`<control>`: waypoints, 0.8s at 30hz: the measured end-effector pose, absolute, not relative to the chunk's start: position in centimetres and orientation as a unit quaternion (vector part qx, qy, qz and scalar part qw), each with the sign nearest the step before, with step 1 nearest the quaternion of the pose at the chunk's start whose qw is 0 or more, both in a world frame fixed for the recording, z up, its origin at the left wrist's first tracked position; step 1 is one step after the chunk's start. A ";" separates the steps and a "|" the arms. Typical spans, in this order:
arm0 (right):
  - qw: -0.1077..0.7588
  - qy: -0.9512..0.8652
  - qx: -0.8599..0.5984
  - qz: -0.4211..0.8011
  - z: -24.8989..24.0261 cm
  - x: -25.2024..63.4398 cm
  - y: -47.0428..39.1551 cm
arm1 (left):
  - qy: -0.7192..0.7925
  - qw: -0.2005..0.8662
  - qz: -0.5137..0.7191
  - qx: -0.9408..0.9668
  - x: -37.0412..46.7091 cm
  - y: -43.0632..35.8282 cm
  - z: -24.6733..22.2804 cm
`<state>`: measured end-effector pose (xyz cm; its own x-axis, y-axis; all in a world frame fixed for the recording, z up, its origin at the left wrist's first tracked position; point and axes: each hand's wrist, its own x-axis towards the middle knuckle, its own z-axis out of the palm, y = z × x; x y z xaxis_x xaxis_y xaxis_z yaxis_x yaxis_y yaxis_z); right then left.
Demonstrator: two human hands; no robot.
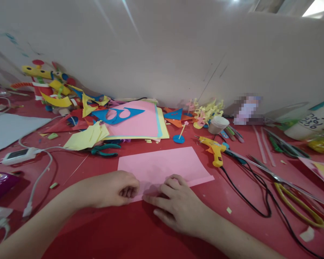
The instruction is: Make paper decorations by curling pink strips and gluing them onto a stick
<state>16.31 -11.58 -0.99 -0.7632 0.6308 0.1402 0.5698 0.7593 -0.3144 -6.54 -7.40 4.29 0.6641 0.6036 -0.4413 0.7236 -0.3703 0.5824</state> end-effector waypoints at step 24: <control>0.110 -0.932 -0.328 0.105 -1.0 16.6 -11.6 | 0.426 0.327 -0.173 0.826 -8.3 -6.4 5.5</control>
<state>16.56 -11.59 -0.96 -0.7610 0.6341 0.1368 0.5878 0.7633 -0.2682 -8.33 -6.42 5.46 0.5771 0.5910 -0.5636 0.8166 -0.4229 0.3928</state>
